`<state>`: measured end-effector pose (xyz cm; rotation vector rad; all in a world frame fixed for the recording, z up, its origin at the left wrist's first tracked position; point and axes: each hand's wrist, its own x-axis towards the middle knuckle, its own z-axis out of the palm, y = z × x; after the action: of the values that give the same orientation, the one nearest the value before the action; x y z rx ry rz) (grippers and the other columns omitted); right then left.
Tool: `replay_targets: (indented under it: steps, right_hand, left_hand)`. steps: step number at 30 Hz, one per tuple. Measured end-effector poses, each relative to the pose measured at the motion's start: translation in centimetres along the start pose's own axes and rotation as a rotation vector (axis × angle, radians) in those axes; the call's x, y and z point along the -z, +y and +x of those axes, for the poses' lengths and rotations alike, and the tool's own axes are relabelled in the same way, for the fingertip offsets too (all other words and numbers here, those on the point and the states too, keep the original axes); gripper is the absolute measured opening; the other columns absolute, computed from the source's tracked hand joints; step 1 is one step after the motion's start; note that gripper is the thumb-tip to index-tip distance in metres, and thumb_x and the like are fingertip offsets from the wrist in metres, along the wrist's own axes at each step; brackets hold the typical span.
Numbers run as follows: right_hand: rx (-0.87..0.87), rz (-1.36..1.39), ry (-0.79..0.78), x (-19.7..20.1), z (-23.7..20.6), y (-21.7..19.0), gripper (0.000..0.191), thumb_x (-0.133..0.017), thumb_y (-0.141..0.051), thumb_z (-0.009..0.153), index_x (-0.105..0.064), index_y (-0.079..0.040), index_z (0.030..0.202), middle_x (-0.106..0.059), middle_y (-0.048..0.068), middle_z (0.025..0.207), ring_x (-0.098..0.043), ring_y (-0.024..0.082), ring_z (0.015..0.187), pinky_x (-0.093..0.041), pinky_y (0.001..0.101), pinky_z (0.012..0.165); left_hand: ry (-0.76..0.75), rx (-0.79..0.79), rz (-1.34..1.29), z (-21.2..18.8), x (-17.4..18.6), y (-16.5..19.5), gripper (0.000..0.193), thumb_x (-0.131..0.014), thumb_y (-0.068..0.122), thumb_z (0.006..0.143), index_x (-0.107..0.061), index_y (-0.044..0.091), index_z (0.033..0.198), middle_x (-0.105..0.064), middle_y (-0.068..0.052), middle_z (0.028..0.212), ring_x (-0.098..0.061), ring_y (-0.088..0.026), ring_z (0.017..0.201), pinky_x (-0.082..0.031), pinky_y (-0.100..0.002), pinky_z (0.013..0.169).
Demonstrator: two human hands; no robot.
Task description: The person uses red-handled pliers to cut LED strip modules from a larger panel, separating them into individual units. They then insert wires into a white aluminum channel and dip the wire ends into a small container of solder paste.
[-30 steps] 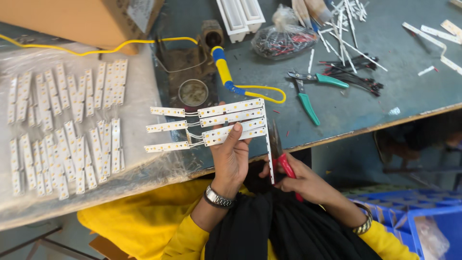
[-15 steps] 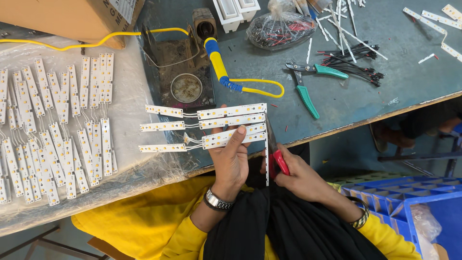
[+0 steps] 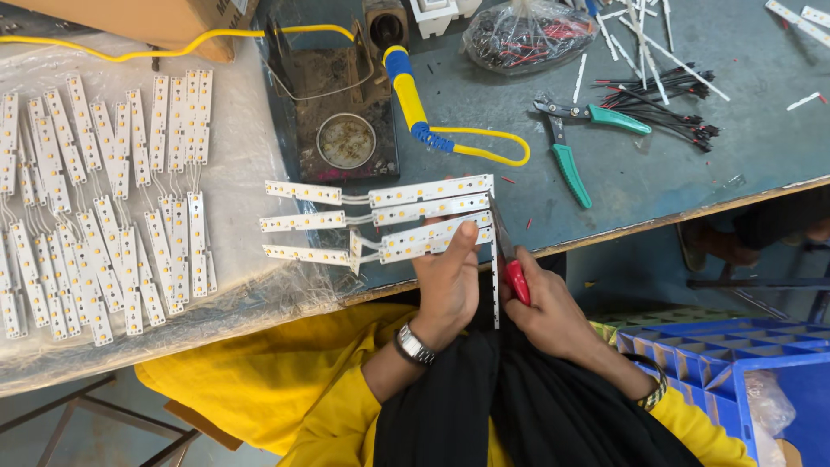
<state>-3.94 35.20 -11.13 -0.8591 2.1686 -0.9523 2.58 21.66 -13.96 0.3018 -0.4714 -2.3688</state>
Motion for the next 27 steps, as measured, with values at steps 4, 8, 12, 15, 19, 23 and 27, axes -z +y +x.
replay_targets:
  steps: [4, 8, 12, 15, 19, 23, 27]
  right_hand:
    - [-0.008, -0.004, 0.010, -0.1, -0.1, 0.1, 0.037, -0.060, -0.001, 0.073, -0.048, -0.002, 0.107, -0.066, 0.014, 0.074, -0.069, 0.036, 0.074, -0.051, 0.0429, 0.066]
    - [-0.021, -0.020, 0.006, -0.1, -0.1, 0.3, 0.037, -0.059, 0.000, 0.073, -0.050, -0.004, 0.109, -0.065, 0.013, 0.073, -0.069, 0.035, 0.073, -0.051, 0.0425, 0.066]
    - [-0.038, 0.017, -0.012, -0.1, 0.0, 0.7, 0.040, -0.060, 0.000, 0.072, -0.051, -0.005, 0.111, -0.065, 0.011, 0.073, -0.069, 0.032, 0.071, -0.052, 0.0410, 0.067]
    - [-0.040, 0.030, -0.004, -0.2, 0.0, 1.0, 0.040, -0.061, -0.001, 0.073, -0.052, -0.005, 0.111, -0.065, 0.010, 0.074, -0.069, 0.030, 0.071, -0.053, 0.0398, 0.068]
    - [-0.035, 0.009, 0.015, -0.3, 0.1, 1.5, 0.040, -0.063, -0.001, 0.072, -0.053, -0.005, 0.111, -0.066, 0.010, 0.075, -0.069, 0.029, 0.072, -0.053, 0.0393, 0.069]
    - [-0.066, 0.029, 0.001, -0.4, 0.3, 2.7, 0.039, -0.061, 0.000, 0.072, -0.052, -0.006, 0.109, -0.064, 0.008, 0.076, -0.067, 0.024, 0.071, -0.052, 0.0365, 0.069]
    - [-0.075, 0.605, -0.202, -0.7, 0.5, 4.6, 0.050, -0.053, 0.007, 0.065, -0.050, -0.005, 0.114, -0.054, 0.006, 0.084, -0.056, 0.020, 0.074, -0.048, 0.0329, 0.067]
  left_hand:
    - [0.066, 0.009, 0.008, 1.6, -0.5, -0.3, 0.057, -0.064, -0.002, 0.098, -0.043, -0.004, 0.150, -0.054, -0.020, 0.149, -0.056, -0.029, 0.134, -0.047, -0.041, 0.115]
    - [0.095, 0.000, 0.008, 2.0, -0.9, -0.5, 0.054, -0.065, -0.001, 0.097, -0.045, -0.005, 0.147, -0.056, -0.022, 0.146, -0.058, -0.028, 0.132, -0.049, -0.042, 0.114]
    - [0.108, -0.027, 0.041, 2.0, -0.7, -0.6, 0.051, -0.065, 0.000, 0.097, -0.046, -0.006, 0.144, -0.057, -0.023, 0.144, -0.058, -0.029, 0.132, -0.050, -0.042, 0.113]
    - [0.114, -0.022, 0.027, 2.2, -0.6, -0.8, 0.049, -0.065, 0.000, 0.098, -0.047, -0.007, 0.143, -0.059, -0.024, 0.142, -0.060, -0.031, 0.131, -0.051, -0.042, 0.111]
    - [0.113, -0.030, 0.006, 2.3, -0.6, -1.0, 0.047, -0.065, 0.001, 0.098, -0.048, -0.006, 0.142, -0.060, -0.024, 0.140, -0.061, -0.030, 0.129, -0.052, -0.042, 0.109]
    - [0.095, -0.029, -0.004, 2.3, -0.5, -1.0, 0.044, -0.064, 0.000, 0.099, -0.050, -0.004, 0.140, -0.061, -0.023, 0.137, -0.063, -0.031, 0.124, -0.053, -0.041, 0.108]
    - [0.112, -0.041, -0.030, 2.6, -0.2, -1.1, 0.042, -0.065, -0.002, 0.098, -0.051, -0.006, 0.138, -0.063, -0.021, 0.134, -0.063, -0.029, 0.126, -0.054, -0.043, 0.108]
